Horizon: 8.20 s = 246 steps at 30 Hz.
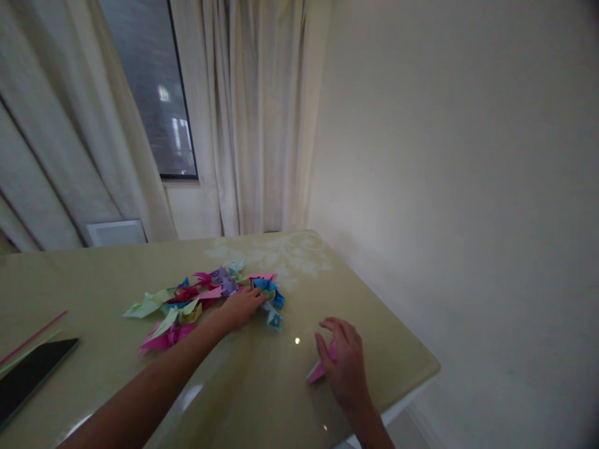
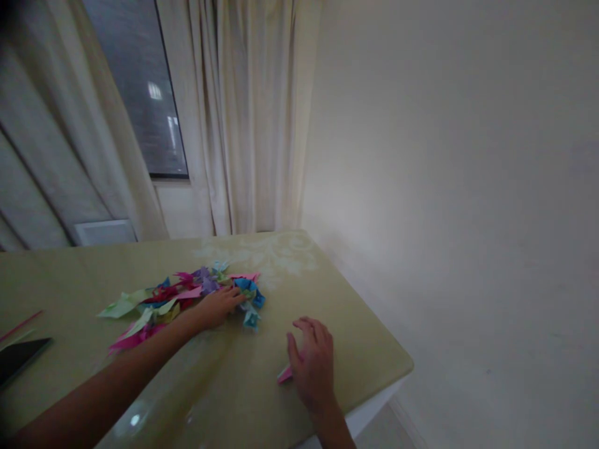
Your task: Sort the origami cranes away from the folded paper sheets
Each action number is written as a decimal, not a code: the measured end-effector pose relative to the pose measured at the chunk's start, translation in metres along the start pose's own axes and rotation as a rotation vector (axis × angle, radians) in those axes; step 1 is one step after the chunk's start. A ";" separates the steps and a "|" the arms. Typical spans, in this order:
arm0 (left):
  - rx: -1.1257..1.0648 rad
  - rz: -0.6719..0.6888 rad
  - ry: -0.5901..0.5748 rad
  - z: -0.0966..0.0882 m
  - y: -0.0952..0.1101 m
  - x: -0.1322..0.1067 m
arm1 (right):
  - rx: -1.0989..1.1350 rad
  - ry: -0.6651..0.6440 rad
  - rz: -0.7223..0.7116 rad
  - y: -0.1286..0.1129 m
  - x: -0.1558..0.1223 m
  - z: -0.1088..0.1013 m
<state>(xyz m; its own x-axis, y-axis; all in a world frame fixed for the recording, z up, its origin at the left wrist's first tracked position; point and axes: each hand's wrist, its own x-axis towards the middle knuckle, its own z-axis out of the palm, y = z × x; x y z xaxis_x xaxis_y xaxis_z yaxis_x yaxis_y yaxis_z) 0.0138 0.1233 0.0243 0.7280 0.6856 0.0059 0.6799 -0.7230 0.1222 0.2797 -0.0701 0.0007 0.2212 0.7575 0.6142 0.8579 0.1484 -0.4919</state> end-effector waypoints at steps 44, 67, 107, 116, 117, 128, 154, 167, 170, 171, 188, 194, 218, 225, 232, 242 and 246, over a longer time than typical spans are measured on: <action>-0.595 -0.009 0.195 0.053 0.108 -0.095 | 0.710 0.027 0.496 0.033 0.049 -0.037; -0.147 0.120 0.102 0.056 0.171 -0.055 | 0.092 -0.264 0.173 0.027 -0.032 -0.014; -0.192 -0.218 0.405 0.046 -0.018 0.025 | 0.127 -0.317 0.125 0.037 0.109 0.133; -0.815 -0.023 0.543 -0.011 0.018 0.030 | 0.496 -0.256 0.101 0.007 0.111 0.103; -0.837 -0.008 0.525 -0.010 0.027 0.029 | 0.621 -0.305 0.094 0.000 0.109 0.100; -0.562 -0.056 0.294 -0.014 0.006 0.022 | 0.907 -0.408 0.220 -0.014 0.106 0.105; -0.325 -0.080 -0.070 -0.035 -0.002 0.008 | 0.240 -0.552 -0.192 0.020 0.103 0.123; -0.121 -0.307 -0.182 -0.034 -0.045 -0.006 | 0.200 -0.640 -0.268 -0.013 0.091 0.107; -0.137 -0.296 -0.175 -0.033 -0.036 -0.001 | 0.193 -0.624 -0.251 -0.010 0.092 0.108; -0.149 -0.284 -0.177 -0.033 -0.032 0.001 | 0.197 -0.618 -0.243 -0.008 0.093 0.109; -0.301 0.112 -0.260 -0.028 0.066 -0.007 | 0.305 -0.542 -0.154 0.001 0.102 0.110; -0.361 0.181 -0.148 -0.016 0.083 0.001 | 0.266 -0.553 -0.121 0.008 0.107 0.107; -0.301 -0.080 -0.073 -0.001 -0.007 0.015 | 0.797 -0.702 0.204 0.005 0.104 0.112; -0.553 -0.096 0.113 -0.020 -0.002 0.018 | 0.805 -0.505 0.243 0.005 0.110 0.110; -1.061 -0.046 0.323 -0.037 0.033 0.020 | 0.873 -0.562 0.105 -0.009 0.109 0.100; -1.018 0.128 0.292 -0.051 0.035 0.006 | 1.099 -0.644 0.244 -0.016 0.108 0.091; -0.562 0.158 0.413 -0.058 0.026 0.002 | 1.130 -0.670 0.259 -0.017 0.108 0.088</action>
<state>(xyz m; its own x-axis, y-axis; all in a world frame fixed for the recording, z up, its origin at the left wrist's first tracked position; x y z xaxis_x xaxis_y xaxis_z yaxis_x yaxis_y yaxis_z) 0.0277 0.1112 0.0854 0.6459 0.6326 0.4272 0.3398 -0.7394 0.5812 0.2482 0.0648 0.0209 -0.2294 0.9589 0.1670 -0.0975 0.1481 -0.9842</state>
